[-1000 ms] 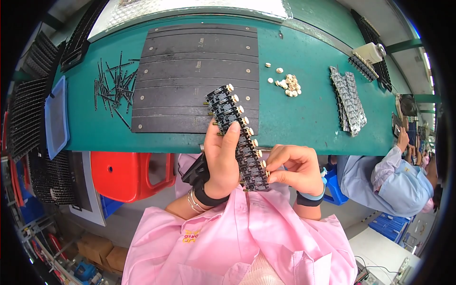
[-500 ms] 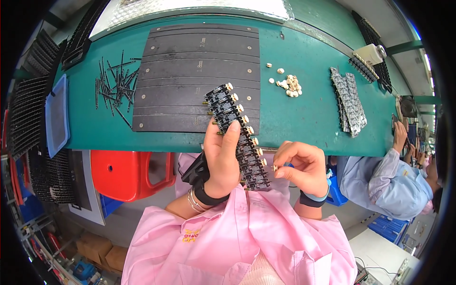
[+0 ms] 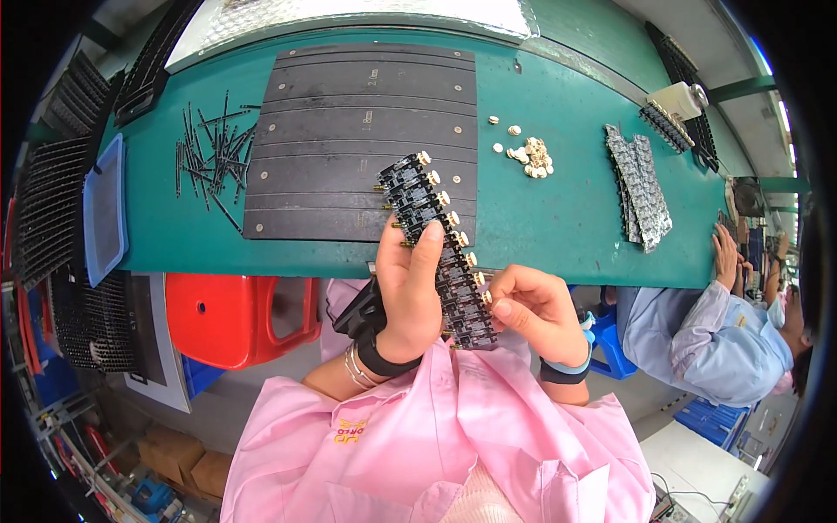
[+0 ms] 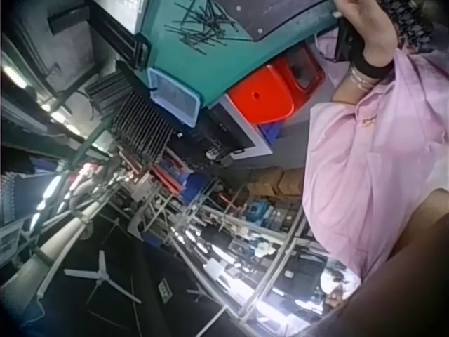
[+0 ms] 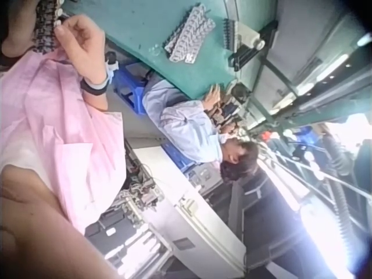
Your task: The person picks up a circuit board and inserts small white components into it by hand one at a time. After filling the board, the person sets it aside on the table and picks up another circuit board to repeat the process.
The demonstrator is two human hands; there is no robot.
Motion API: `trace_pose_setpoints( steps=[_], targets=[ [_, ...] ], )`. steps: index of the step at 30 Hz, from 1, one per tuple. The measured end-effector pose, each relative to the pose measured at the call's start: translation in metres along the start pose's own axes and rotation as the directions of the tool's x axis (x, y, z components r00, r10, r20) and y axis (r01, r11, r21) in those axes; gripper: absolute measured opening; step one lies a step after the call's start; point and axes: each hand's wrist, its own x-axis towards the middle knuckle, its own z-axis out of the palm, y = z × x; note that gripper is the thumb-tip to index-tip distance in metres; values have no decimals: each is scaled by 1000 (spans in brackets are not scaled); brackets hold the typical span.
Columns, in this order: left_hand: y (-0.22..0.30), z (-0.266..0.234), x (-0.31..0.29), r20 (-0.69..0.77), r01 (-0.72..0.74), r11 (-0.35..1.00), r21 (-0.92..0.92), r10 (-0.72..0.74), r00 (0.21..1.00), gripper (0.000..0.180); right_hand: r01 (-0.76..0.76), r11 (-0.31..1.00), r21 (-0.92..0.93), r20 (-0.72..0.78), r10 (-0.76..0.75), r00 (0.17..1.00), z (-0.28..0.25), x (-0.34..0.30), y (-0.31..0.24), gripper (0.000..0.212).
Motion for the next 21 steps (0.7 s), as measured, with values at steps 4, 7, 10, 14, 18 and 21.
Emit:
trace_pose_setpoints(
  steps=[4,7,10,14,18,21],
  targets=[
    [0,4,2,-48,-18,999,35,20,999,9,-13,999,34,-12,13,1000,2,0,0,9],
    [1,5,2,-73,-29,998,51,33,997,7,-32,999,28,-24,33,999,1,0,1,8],
    [1,4,2,-76,-29,999,46,33,997,7,-10,999,39,-35,11,999,1,0,3,8],
    [1,0,1,-19,-13,1000,-6,13,1000,16,-22,999,49,-29,23,999,0,-1,2,8],
    [1,1,1,-12,-10,1000,3,11,1000,16,-3,998,63,-16,4,1000,0,0,3,8],
    [1,1,1,-3,-17,1000,-2,17,1000,16,-13,999,43,-2,13,1000,-2,0,3,9]
  ],
)
